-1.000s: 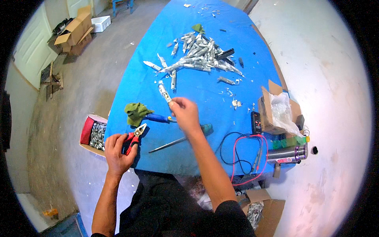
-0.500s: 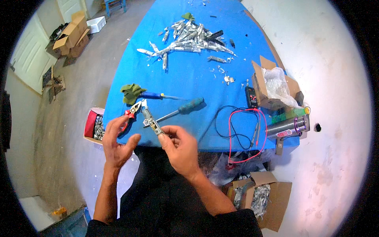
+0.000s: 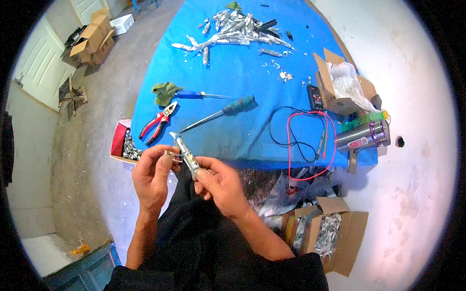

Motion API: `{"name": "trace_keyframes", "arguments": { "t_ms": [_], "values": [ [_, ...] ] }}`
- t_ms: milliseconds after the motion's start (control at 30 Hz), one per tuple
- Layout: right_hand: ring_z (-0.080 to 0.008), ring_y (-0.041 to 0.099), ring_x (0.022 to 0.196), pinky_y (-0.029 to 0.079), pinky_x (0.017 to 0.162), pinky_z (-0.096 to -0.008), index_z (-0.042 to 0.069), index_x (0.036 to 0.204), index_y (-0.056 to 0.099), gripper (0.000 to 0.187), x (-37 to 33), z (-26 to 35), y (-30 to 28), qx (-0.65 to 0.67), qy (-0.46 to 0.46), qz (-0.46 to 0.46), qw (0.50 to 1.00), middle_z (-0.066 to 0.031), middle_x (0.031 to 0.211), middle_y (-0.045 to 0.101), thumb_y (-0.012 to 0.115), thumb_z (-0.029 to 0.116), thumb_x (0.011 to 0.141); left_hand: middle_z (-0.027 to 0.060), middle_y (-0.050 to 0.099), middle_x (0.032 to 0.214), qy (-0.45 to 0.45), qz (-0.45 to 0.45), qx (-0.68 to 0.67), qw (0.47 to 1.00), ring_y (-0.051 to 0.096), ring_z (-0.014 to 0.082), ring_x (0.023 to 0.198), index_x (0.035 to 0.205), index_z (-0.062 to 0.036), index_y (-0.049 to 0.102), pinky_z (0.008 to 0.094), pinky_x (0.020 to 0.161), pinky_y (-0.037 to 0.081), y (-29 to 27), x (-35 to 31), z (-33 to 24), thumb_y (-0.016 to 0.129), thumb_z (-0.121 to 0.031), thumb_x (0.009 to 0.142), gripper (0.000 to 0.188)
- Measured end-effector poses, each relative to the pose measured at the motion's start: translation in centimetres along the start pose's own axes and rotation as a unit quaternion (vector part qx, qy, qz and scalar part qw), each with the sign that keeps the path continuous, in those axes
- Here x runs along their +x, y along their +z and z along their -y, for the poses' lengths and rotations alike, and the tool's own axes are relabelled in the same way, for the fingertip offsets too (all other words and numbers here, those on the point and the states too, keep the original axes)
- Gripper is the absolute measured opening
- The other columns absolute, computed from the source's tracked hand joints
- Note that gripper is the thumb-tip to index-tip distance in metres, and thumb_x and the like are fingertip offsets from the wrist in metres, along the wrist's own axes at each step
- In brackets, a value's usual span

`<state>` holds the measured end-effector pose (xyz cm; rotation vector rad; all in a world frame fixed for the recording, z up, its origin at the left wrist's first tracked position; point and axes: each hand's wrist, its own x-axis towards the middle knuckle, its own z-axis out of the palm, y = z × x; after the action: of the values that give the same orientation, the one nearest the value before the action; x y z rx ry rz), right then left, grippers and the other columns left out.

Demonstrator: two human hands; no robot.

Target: The person disassembles a light switch using a screwdriver and pliers to remove components and clean the parts with a cloth.

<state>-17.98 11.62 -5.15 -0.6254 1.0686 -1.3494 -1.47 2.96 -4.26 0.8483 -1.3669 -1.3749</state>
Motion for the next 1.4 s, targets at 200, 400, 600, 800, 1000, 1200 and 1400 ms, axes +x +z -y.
{"name": "trace_keyframes", "arguments": {
  "t_ms": [200, 400, 600, 800, 1000, 1200, 1400],
  "values": [
    [-0.0095, 0.060, 0.076, 0.044, 0.060, -0.0218, -0.002, 0.147, 0.052, 0.045, -1.4, -1.4, -1.8, 0.169, 0.004, 0.033, 0.985, -0.0046, 0.103, 0.064, 0.061, 0.020, 0.108, 0.0145, 0.075, 0.112, -0.080, -0.018, -0.039, 0.996, 0.071, 0.0147, 0.091, 0.127, 0.0033, 0.066, 0.0300, 0.077, 0.060, -0.7, -0.1, 1.2, 0.063, -0.013, 0.108, 0.026],
    [-0.0089, 0.061, 0.081, 0.045, 0.062, -0.0219, -0.001, 0.148, 0.052, 0.045, -3.0, -2.4, -3.3, 0.178, -0.001, 0.056, 0.982, -0.0030, 0.102, 0.064, 0.059, 0.021, 0.108, 0.0119, 0.075, 0.108, -0.145, 0.033, -0.101, 0.984, 0.069, 0.0134, 0.088, 0.130, 0.0034, 0.066, 0.0292, 0.074, 0.059, 0.1, -0.9, 1.5, 0.061, -0.013, 0.107, 0.029],
    [-0.0078, 0.060, 0.081, 0.046, 0.065, -0.0219, 0.001, 0.148, 0.055, 0.045, -4.8, -2.9, -4.0, 0.038, -0.024, 0.048, 0.998, -0.0027, 0.103, 0.066, 0.060, 0.021, 0.108, 0.0055, 0.071, 0.098, -0.212, 0.069, -0.200, 0.954, 0.066, 0.0114, 0.082, 0.124, 0.0013, 0.069, 0.0281, 0.062, 0.056, 1.0, -1.6, 1.1, 0.063, -0.014, 0.106, 0.024],
    [-0.0079, 0.061, 0.085, 0.050, 0.072, -0.0240, 0.001, 0.145, 0.058, 0.043, -5.6, -3.3, -4.6, -0.053, -0.032, 0.028, 0.998, -0.0025, 0.106, 0.068, 0.063, 0.016, 0.106, 0.0017, 0.068, 0.090, -0.236, 0.060, -0.154, 0.958, 0.061, 0.0077, 0.072, 0.111, -0.0029, 0.072, 0.0251, 0.054, 0.051, 1.5, -2.2, 1.3, 0.069, -0.016, 0.103, 0.016],
    [-0.0100, 0.062, 0.084, 0.051, 0.075, -0.0260, 0.000, 0.135, 0.064, 0.035, -5.2, -3.7, -4.5, -0.145, -0.087, -0.017, 0.985, -0.0018, 0.104, 0.067, 0.067, 0.015, 0.103, 0.0004, 0.068, 0.084, -0.237, 0.064, -0.134, 0.960, 0.058, 0.0067, 0.063, 0.106, -0.0039, 0.072, 0.0248, 0.050, 0.049, 1.8, -2.3, 1.7, 0.071, -0.018, 0.102, 0.014],
    [-0.0074, 0.062, 0.079, 0.050, 0.068, -0.0243, 0.002, 0.121, 0.070, 0.024, -4.9, -3.8, -5.2, -0.137, -0.040, -0.048, 0.989, -0.0004, 0.094, 0.067, 0.066, 0.020, 0.105, 0.0049, 0.072, 0.088, -0.237, 0.047, -0.041, 0.969, 0.057, 0.0057, 0.062, 0.111, -0.0010, 0.073, 0.0236, 0.049, 0.049, 1.4, -2.0, 2.9, 0.069, -0.017, 0.104, 0.018],
    [-0.0052, 0.063, 0.081, 0.050, 0.065, -0.0216, 0.007, 0.127, 0.068, 0.030, -4.4, -6.5, -7.0, -0.015, 0.039, -0.074, 0.996, 0.0022, 0.096, 0.067, 0.061, 0.028, 0.107, 0.0097, 0.069, 0.120, -0.155, 0.016, -0.096, 0.983, 0.065, 0.0099, 0.092, 0.131, 0.0044, 0.063, 0.0214, 0.076, 0.054, -8.4, 3.0, 7.6, 0.068, -0.017, 0.104, 0.034]
  ]
}}
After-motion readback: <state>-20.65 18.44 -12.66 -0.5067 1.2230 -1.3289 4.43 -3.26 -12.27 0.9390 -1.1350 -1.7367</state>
